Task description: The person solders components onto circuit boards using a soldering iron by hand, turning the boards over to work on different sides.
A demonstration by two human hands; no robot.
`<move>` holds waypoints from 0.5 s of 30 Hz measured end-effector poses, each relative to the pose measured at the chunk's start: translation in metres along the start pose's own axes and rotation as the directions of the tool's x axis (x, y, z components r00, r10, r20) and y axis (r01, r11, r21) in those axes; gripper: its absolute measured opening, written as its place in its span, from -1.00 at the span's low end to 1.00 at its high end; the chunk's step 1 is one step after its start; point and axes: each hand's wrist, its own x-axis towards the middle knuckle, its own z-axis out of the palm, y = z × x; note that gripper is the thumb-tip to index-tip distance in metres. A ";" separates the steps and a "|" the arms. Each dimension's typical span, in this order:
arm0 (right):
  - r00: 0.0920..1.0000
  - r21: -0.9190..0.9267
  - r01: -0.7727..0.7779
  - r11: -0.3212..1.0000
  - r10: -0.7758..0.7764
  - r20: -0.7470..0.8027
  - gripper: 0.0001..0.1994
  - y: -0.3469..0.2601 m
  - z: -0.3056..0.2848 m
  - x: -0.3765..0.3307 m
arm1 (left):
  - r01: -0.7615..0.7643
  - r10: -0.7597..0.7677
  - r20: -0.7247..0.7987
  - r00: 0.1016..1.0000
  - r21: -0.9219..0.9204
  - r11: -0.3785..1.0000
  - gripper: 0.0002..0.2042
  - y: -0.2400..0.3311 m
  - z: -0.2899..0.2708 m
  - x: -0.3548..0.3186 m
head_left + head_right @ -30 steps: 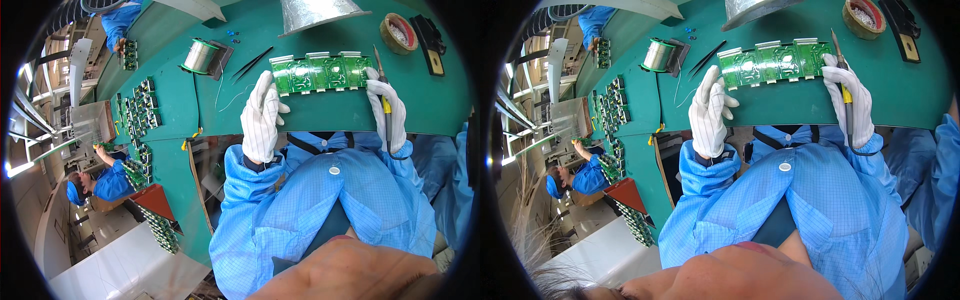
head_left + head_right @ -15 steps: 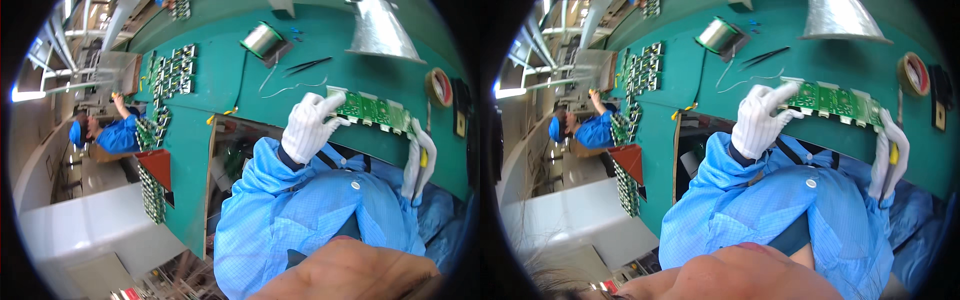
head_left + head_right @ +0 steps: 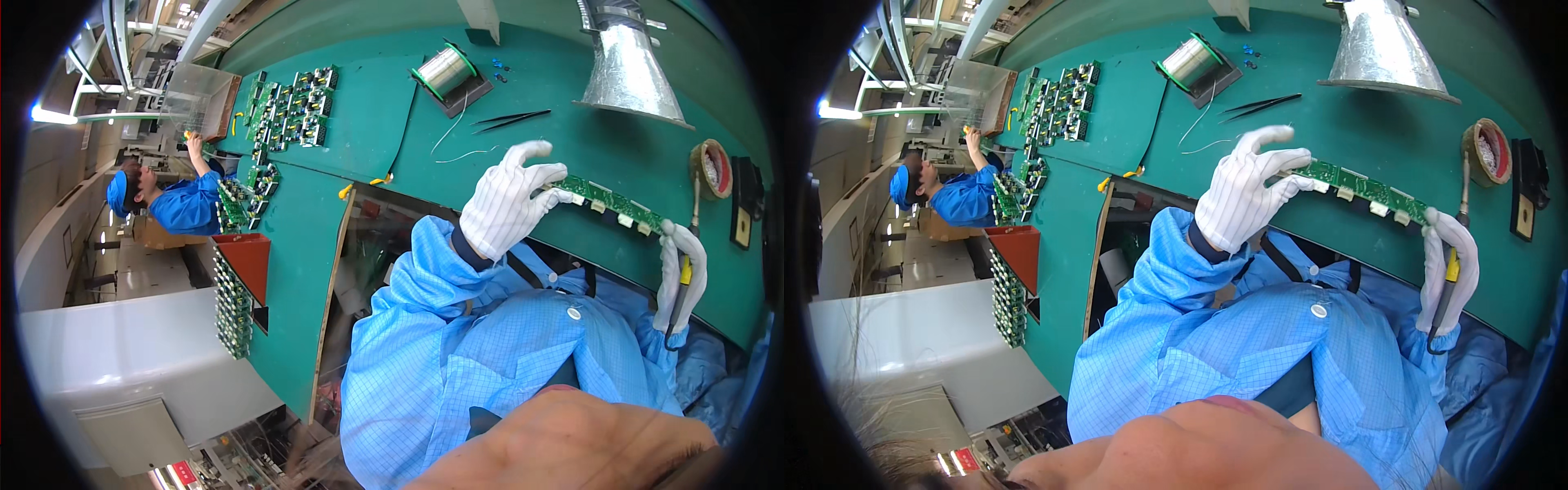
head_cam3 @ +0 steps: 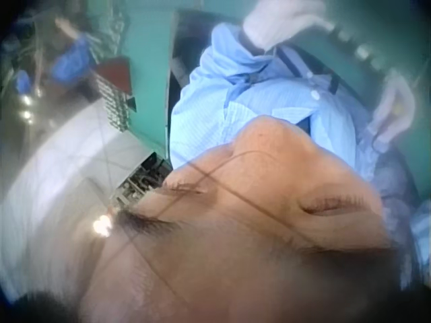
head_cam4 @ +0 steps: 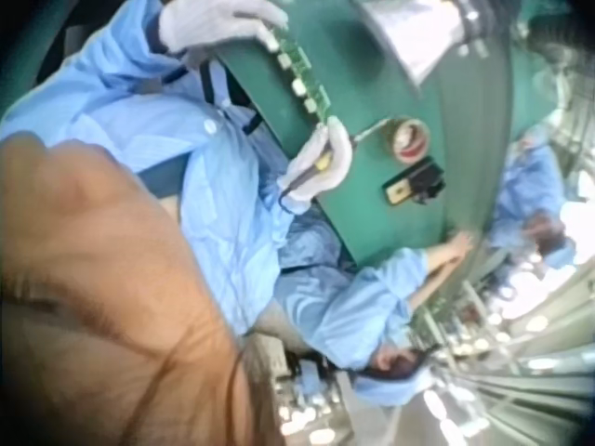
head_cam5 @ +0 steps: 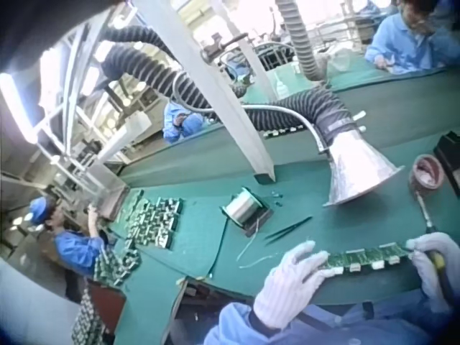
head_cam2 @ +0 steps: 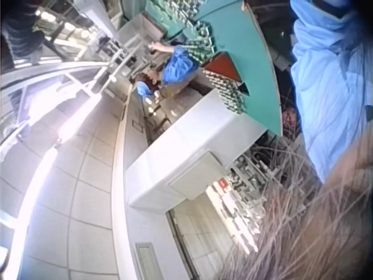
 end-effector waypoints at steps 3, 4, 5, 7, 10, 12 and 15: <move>0.986 0.076 -0.156 0.985 0.151 0.076 -0.83 -0.008 -0.004 0.001 | 0.107 -0.068 0.176 0.982 -0.227 0.968 -0.65 -0.009 0.006 -0.006; 0.986 0.076 -0.155 0.985 0.149 0.077 -0.83 -0.010 -0.004 0.002 | 0.111 -0.066 0.169 0.983 -0.267 0.957 -0.64 -0.009 0.007 -0.008; 0.992 -0.003 -0.063 0.998 0.063 0.107 -0.81 -0.011 -0.006 0.003 | 0.111 -0.059 0.170 0.984 -0.314 0.943 -0.63 -0.007 0.010 -0.007; 0.990 -0.091 0.025 0.996 -0.012 0.137 -0.79 -0.013 -0.004 0.005 | 0.106 -0.057 0.165 0.985 -0.305 0.946 -0.64 -0.007 0.007 -0.005; 0.992 -0.034 0.122 0.992 -0.123 -0.006 -0.77 -0.012 0.004 0.007 | 0.098 -0.066 0.114 0.991 -0.311 0.945 -0.68 -0.004 0.007 -0.003; 0.983 -0.093 0.179 0.979 -0.181 -0.015 -0.77 -0.008 0.002 0.008 | 0.113 -0.090 0.091 0.992 -0.300 0.947 -0.71 -0.003 0.004 -0.003; 0.979 -0.225 0.204 0.953 -0.203 0.028 -0.75 -0.016 -0.003 0.014 | 0.185 -0.157 0.123 0.980 -0.259 0.948 -0.77 -0.002 0.000 -0.004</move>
